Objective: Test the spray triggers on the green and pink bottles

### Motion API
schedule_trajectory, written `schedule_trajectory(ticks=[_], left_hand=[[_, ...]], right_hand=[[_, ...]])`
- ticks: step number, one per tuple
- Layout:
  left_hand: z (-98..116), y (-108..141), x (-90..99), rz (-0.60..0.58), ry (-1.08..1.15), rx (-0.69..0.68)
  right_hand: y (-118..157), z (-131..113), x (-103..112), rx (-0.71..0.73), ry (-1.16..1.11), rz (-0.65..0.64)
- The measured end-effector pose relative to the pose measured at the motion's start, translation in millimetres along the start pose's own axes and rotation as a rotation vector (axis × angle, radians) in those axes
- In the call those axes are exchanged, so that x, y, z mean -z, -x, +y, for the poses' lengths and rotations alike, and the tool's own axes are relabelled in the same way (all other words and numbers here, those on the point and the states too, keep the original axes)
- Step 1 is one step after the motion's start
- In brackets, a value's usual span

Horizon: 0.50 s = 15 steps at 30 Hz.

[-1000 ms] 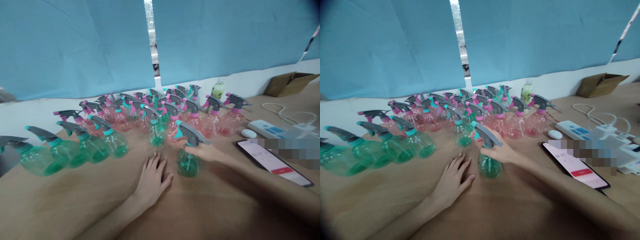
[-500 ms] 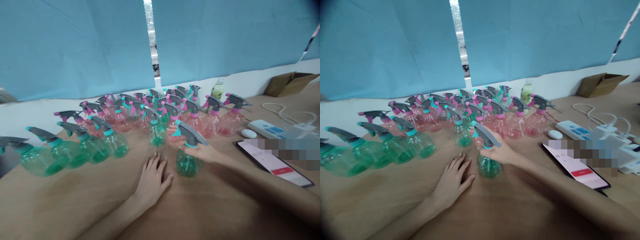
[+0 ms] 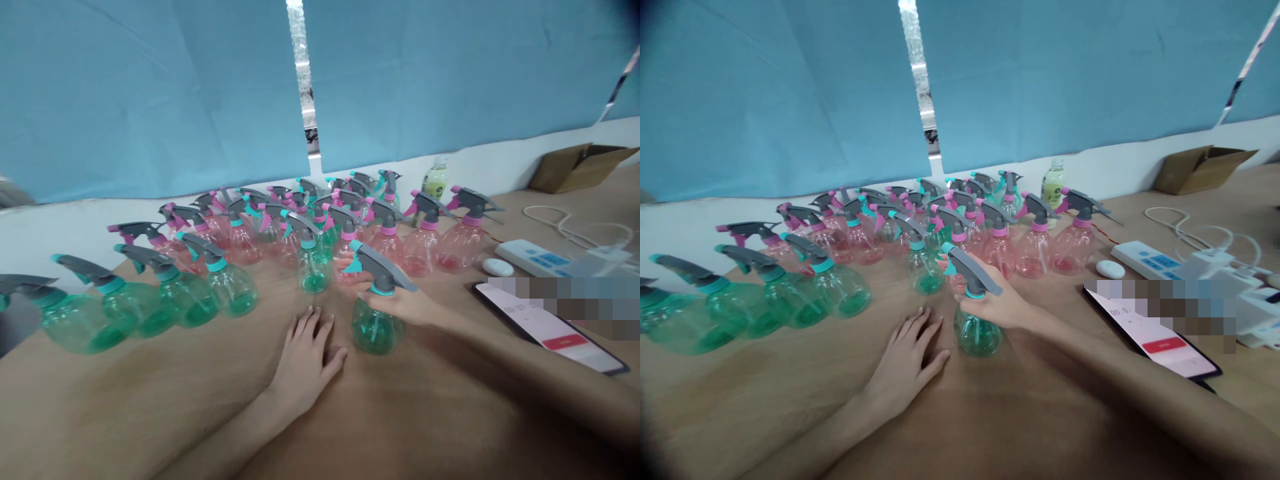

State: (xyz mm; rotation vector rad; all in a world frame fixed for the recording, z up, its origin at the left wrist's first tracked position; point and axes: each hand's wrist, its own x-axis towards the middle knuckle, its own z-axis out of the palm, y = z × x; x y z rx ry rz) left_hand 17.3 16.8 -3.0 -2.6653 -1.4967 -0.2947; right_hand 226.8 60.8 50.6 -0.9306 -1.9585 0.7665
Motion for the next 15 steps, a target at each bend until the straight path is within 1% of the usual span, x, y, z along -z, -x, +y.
schedule_trajectory(ticks=[5, 11, 15], left_hand=[[-0.2, 0.3, -0.3, 0.007, 0.005, -0.004], [-0.5, 0.6, -0.7, 0.014, 0.007, -0.005], [-0.5, 0.9, -0.6, 0.023, 0.012, -0.008]], right_hand=[[0.2, 0.0, -0.4, -0.048, -0.100, -0.016], [0.3, 4.6, -0.7, -0.019, -0.090, -0.027], [0.1, 1.7, -0.2, -0.018, -0.076, 0.015]])
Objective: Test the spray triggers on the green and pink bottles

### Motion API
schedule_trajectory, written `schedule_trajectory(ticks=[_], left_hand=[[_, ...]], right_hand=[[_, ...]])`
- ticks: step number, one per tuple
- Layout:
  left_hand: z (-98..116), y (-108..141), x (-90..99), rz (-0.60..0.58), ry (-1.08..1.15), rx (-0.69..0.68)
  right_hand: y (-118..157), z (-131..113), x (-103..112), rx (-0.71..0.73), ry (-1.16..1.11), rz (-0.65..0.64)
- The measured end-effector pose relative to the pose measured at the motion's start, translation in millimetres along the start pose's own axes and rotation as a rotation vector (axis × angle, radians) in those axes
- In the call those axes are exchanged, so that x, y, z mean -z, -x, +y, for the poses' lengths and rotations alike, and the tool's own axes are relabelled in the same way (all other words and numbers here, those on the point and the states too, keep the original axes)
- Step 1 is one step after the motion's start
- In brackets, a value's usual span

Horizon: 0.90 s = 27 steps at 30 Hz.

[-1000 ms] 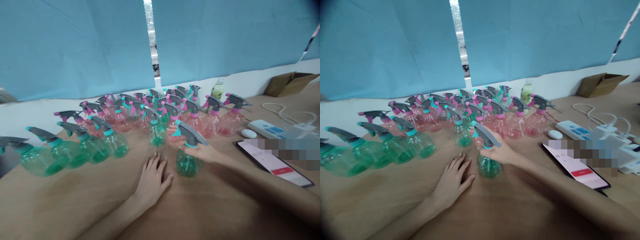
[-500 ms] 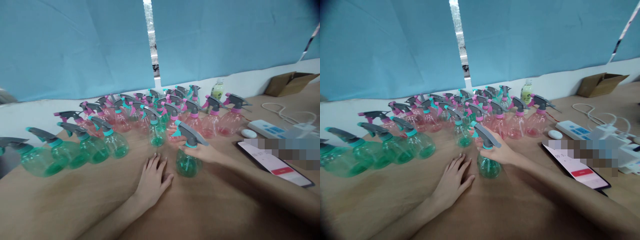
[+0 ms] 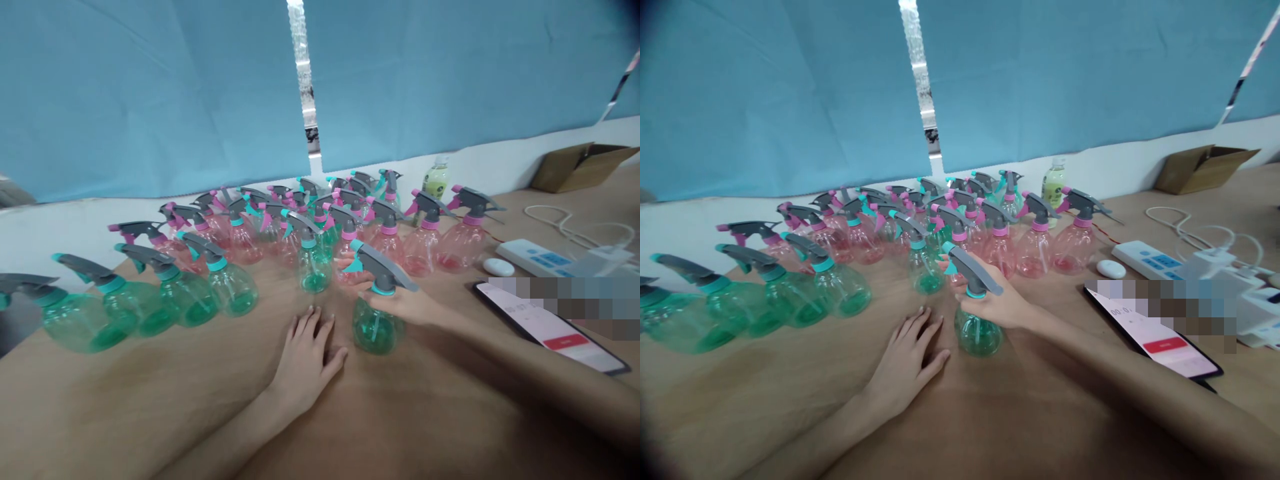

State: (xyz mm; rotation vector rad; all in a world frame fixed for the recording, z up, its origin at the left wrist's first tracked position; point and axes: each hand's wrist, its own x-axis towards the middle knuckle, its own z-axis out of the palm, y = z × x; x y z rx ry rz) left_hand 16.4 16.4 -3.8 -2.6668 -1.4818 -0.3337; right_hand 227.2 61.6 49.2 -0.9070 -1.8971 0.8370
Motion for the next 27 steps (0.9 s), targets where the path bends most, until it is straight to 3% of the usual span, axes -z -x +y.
schedule_trajectory(ticks=[27], left_hand=[[-1, 0, -1.4, 0.015, 0.000, -0.001]], right_hand=[[-2, -12, 2, 0.012, -0.011, 0.004]])
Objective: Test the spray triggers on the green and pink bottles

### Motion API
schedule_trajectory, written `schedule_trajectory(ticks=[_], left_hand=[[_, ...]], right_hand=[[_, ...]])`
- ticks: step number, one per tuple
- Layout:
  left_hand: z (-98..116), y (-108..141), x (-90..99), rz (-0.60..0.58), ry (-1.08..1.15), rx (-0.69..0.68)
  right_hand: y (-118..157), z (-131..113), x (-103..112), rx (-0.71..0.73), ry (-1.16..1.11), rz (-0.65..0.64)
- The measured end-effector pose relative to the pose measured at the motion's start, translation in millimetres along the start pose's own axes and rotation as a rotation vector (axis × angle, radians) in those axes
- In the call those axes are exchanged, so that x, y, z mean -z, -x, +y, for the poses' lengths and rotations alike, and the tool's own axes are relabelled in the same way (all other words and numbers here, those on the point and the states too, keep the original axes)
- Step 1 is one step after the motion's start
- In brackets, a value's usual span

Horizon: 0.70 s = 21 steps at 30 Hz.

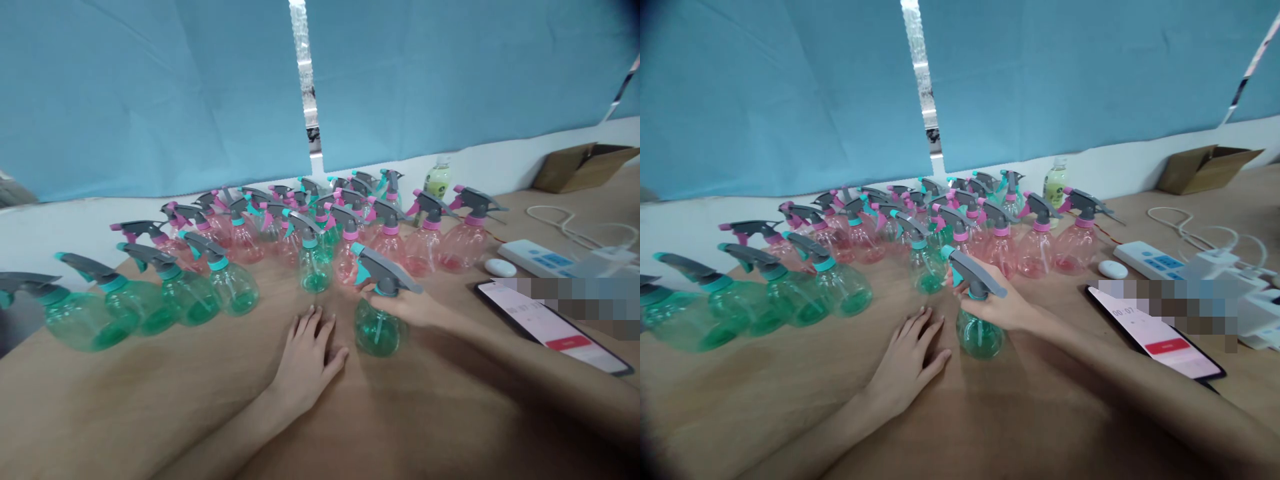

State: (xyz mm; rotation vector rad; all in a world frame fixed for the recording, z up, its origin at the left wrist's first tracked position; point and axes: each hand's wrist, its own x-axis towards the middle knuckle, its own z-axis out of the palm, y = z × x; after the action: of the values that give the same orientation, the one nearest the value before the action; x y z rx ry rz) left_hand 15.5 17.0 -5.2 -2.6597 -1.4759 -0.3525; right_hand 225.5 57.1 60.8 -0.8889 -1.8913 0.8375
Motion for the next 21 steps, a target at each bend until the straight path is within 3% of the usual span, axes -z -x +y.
schedule_trajectory(ticks=[21], left_hand=[[1.4, -0.9, 1.5, -0.034, -0.010, 0.010]], right_hand=[[2.6, 7.0, -5.4, -0.063, -0.007, 0.018]])
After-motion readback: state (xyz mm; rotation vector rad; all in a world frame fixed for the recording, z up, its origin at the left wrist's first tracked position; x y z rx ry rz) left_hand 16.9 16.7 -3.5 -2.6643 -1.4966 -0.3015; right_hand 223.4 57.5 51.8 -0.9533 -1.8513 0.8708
